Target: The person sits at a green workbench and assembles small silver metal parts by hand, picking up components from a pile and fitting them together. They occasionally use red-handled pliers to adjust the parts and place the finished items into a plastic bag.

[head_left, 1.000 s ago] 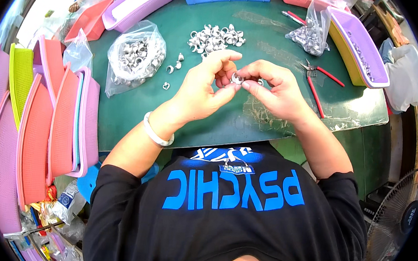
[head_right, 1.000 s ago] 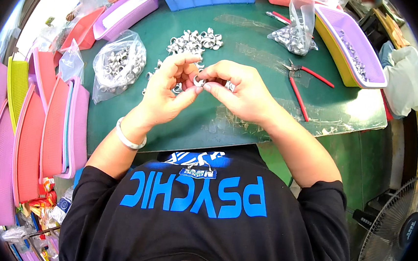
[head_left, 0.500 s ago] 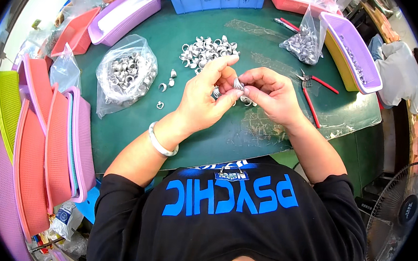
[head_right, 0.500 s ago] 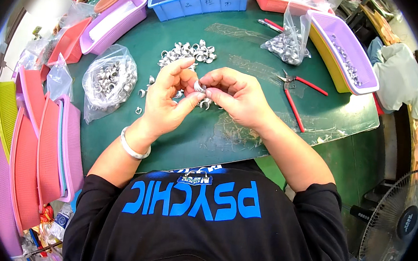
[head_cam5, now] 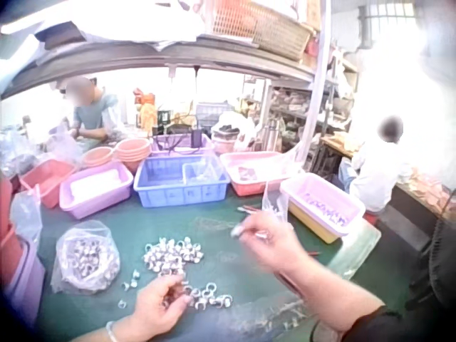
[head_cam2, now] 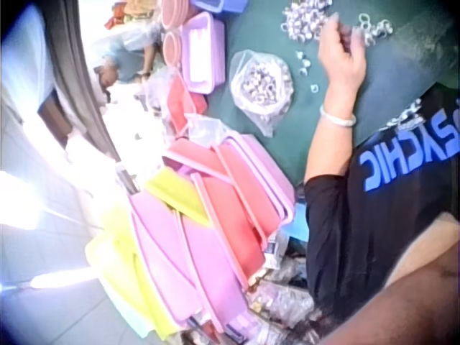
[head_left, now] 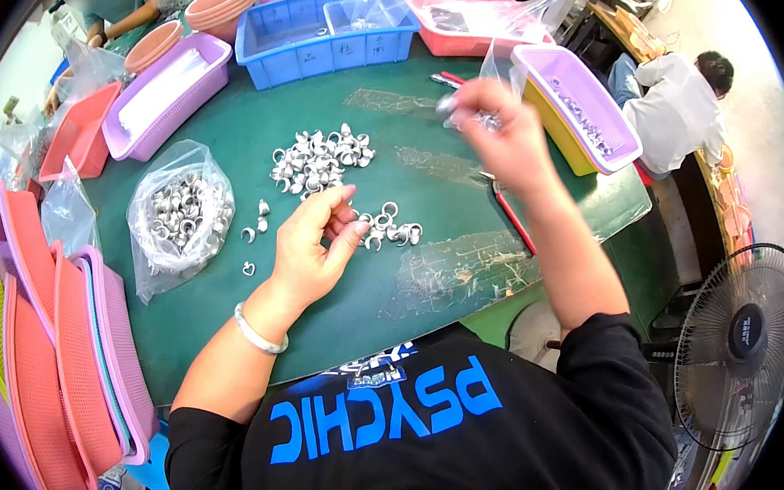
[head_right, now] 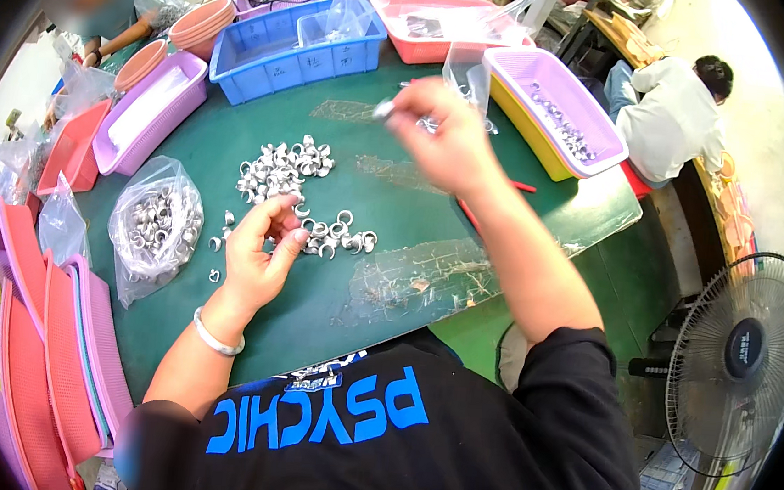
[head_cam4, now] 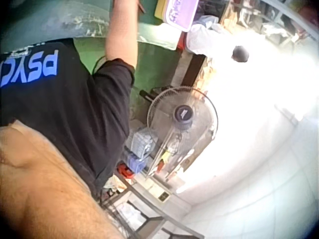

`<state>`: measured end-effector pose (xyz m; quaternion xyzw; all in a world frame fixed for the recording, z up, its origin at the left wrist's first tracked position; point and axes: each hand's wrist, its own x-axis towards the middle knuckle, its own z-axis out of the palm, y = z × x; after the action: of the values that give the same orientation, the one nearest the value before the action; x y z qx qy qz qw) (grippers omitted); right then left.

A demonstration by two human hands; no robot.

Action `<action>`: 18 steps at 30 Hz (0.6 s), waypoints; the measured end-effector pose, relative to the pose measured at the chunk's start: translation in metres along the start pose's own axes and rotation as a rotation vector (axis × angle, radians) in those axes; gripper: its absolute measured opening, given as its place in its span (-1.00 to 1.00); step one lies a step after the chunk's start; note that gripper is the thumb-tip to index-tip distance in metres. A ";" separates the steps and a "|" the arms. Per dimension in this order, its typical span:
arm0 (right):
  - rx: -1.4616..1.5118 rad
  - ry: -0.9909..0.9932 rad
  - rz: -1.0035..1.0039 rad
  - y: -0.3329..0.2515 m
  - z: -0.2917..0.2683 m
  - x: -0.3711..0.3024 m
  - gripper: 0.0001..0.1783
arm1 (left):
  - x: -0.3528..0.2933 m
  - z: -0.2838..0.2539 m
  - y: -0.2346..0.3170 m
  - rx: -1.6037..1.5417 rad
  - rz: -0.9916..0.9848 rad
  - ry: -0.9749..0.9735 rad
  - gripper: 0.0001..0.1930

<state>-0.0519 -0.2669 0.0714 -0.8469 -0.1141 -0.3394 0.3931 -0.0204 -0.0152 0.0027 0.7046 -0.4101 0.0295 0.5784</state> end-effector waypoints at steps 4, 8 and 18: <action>-0.662 0.140 -0.052 0.030 -0.065 0.051 -0.85 | 0.003 -0.003 0.001 0.097 0.067 -0.037 -0.74; -0.858 0.004 0.068 0.059 -0.084 0.071 -0.78 | 0.007 -0.003 0.002 0.159 0.136 0.030 -0.81; -0.384 0.045 -0.066 0.007 -0.022 0.045 -0.82 | 0.012 -0.019 -0.010 0.299 0.177 0.164 -0.93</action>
<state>-0.0260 -0.2906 0.1072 -0.8945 -0.0660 -0.3862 0.2154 0.0019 -0.0064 0.0073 0.7392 -0.4128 0.1981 0.4939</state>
